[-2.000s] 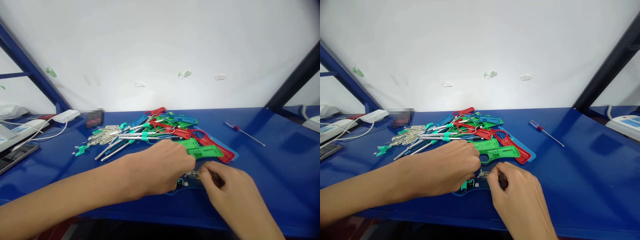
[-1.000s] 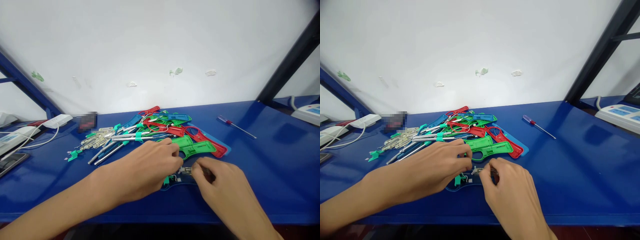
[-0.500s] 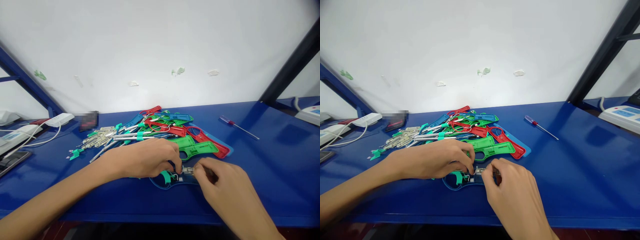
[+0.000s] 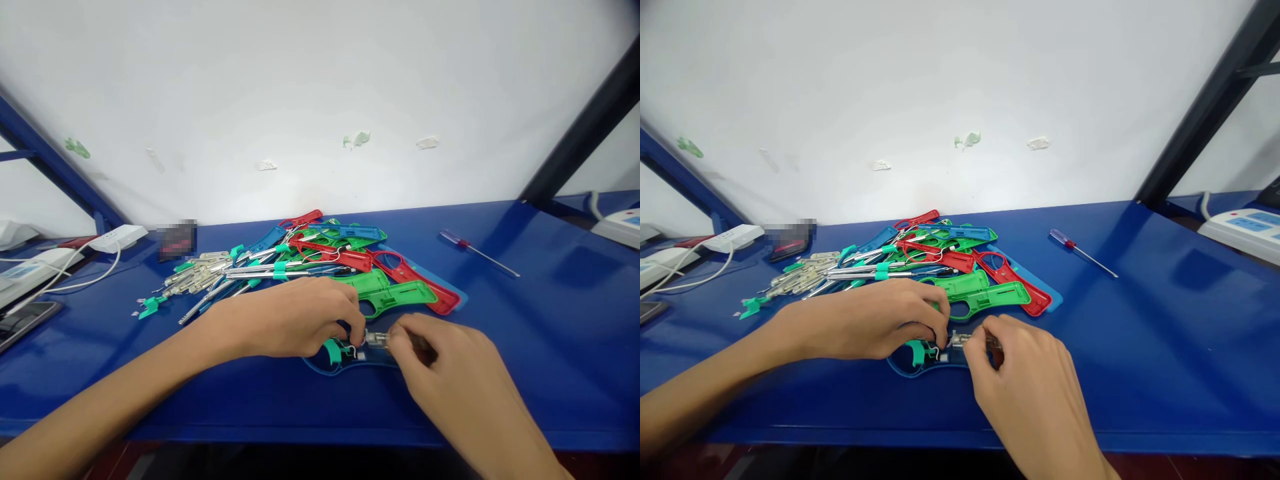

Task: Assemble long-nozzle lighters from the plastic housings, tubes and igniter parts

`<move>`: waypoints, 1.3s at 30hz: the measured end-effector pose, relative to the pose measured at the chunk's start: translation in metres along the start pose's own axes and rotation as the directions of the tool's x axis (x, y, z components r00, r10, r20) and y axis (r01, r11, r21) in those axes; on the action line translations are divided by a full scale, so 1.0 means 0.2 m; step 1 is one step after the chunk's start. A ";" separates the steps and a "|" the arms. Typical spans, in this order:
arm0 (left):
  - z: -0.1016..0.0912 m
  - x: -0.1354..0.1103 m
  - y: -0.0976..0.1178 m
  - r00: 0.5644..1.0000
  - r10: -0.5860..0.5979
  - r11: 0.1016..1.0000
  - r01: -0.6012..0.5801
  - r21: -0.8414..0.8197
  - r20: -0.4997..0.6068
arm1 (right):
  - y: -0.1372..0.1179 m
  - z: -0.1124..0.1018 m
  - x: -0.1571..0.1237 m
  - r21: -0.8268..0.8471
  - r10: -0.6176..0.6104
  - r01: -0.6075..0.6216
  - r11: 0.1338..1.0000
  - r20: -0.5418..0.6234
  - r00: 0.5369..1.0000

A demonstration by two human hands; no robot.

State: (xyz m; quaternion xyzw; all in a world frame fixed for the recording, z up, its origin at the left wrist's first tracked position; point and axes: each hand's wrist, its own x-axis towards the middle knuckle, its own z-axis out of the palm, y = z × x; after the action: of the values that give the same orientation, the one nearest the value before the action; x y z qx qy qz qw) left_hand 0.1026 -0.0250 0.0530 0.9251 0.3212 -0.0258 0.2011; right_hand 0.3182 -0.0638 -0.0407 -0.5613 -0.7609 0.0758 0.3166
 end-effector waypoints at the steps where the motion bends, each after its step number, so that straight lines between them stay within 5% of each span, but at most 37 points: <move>1: 0.00 0.00 0.00 1.000 -0.005 1.000 0.005 0.001 0.001 | 0.00 0.00 0.00 -0.001 0.001 -0.001 1.000 0.001 1.000; 17: 0.02 -0.07 0.02 0.990 -0.072 0.995 0.062 -0.082 -0.123 | 0.00 0.00 -0.01 -0.002 -0.002 0.002 1.000 -0.011 1.000; 39: 0.08 -0.05 -0.01 0.991 -0.015 0.999 0.010 -0.038 -0.130 | 0.00 0.00 -0.01 -0.005 0.015 -0.015 1.000 0.003 1.000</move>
State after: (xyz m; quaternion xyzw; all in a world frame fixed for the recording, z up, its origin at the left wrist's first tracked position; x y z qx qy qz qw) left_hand 0.0942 -0.0358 0.0393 0.9188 0.3399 0.0392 0.1969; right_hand 0.3181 -0.0658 -0.0424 -0.5676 -0.7573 0.0771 0.3136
